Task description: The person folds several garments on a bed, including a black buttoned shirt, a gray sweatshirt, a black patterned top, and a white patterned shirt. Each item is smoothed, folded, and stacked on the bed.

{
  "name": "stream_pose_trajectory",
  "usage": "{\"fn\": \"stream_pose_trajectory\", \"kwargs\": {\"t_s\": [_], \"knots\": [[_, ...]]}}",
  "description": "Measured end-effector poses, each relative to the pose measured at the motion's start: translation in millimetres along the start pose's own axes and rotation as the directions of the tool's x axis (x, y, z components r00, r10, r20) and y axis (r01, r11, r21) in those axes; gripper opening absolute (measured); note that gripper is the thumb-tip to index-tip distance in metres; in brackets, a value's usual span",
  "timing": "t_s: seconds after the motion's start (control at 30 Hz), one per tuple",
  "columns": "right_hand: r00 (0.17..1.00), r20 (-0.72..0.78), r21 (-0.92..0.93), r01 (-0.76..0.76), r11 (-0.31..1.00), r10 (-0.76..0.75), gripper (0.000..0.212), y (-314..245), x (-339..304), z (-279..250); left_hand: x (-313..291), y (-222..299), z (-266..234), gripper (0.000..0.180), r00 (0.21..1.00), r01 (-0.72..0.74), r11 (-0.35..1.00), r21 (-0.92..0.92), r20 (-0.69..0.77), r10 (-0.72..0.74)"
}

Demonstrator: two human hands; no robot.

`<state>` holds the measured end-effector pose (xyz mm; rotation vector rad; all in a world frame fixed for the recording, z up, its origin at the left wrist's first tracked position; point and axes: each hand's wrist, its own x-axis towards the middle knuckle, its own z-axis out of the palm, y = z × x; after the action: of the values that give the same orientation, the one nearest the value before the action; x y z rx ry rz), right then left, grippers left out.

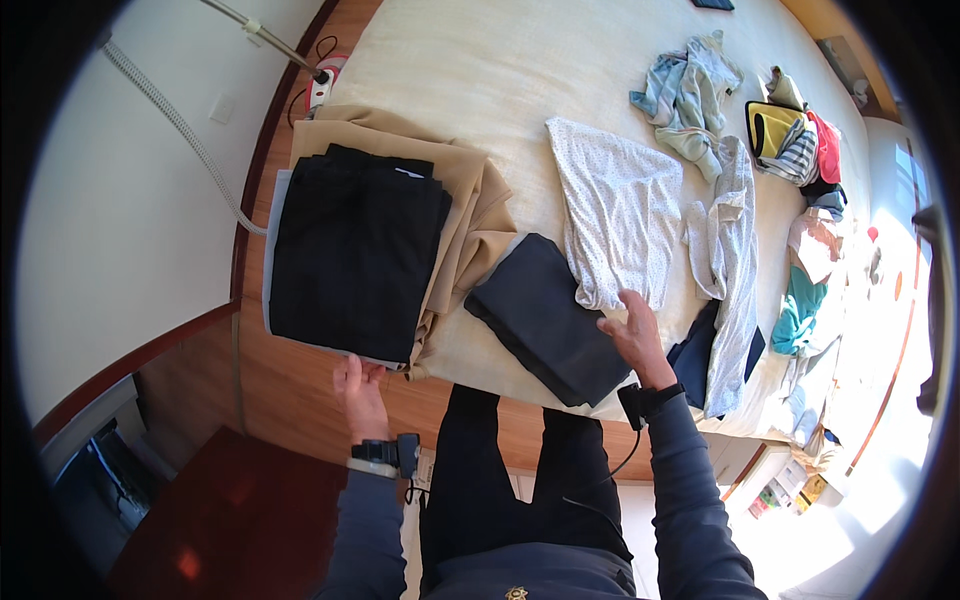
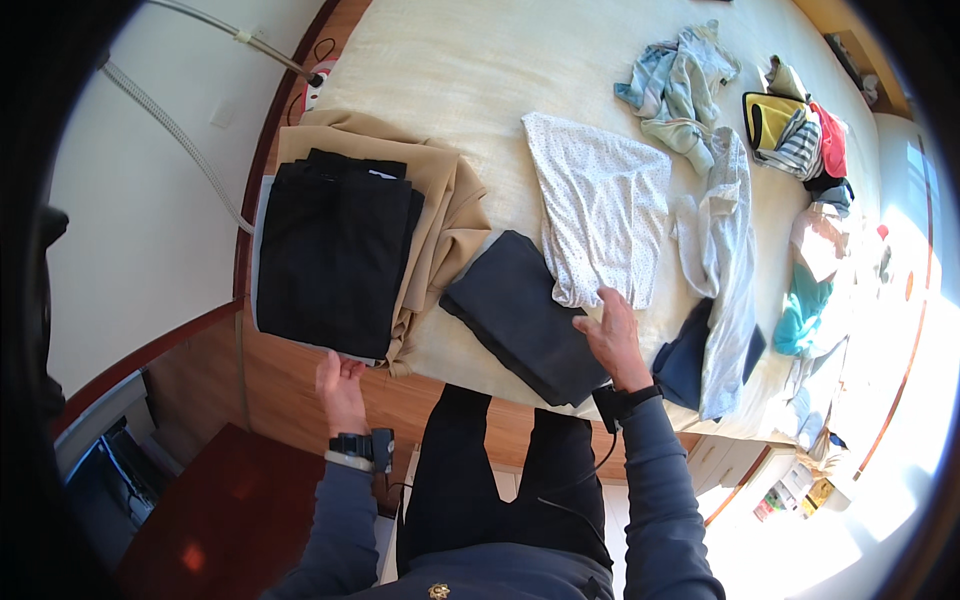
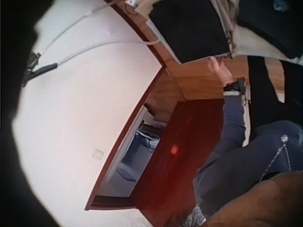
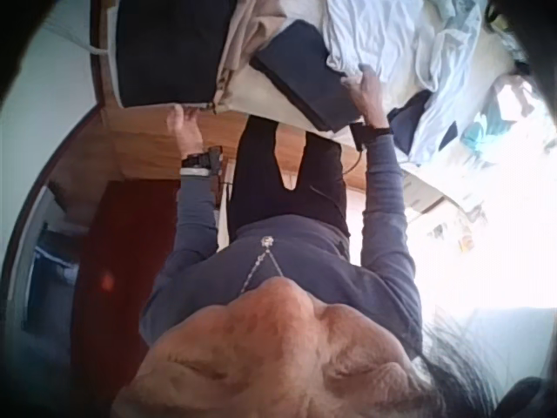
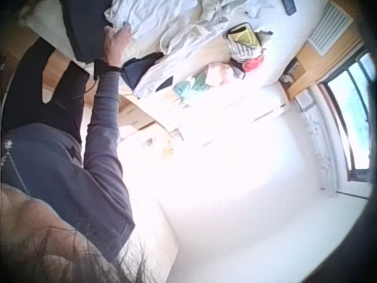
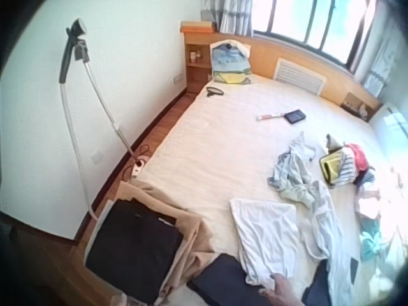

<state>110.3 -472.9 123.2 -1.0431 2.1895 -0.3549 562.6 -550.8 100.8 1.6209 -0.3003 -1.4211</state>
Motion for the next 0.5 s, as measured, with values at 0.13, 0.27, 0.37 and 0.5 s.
{"fn": "stream_pose_trajectory", "kwargs": {"t_s": [0.13, 0.27, 0.37, 0.5], "knots": [[0.905, 0.298, 0.145, -0.357, 0.923, 0.304, 0.069, 71, -36, 27, -49, -19, -1, 0.028, 0.980, 0.158, 0.973, 0.166, 0.096, -0.176], [0.918, 0.329, 0.173, -0.291, 0.941, 0.223, 0.062, 86, -39, 44, -67, -72, 46, 0.060, 0.775, 0.361, 0.870, 0.336, 0.412, -0.480], [0.777, 0.593, 0.337, -0.478, 0.811, 0.211, 0.056, 81, -38, 45, -62, -112, 93, 0.076, 0.625, 0.456, 0.815, 0.356, 0.524, -0.579], [0.760, 0.617, 0.486, -0.570, 0.663, 0.202, 0.057, 58, -71, 46, -70, -127, 116, 0.081, 0.665, 0.392, 0.837, 0.383, 0.511, -0.545]]}}
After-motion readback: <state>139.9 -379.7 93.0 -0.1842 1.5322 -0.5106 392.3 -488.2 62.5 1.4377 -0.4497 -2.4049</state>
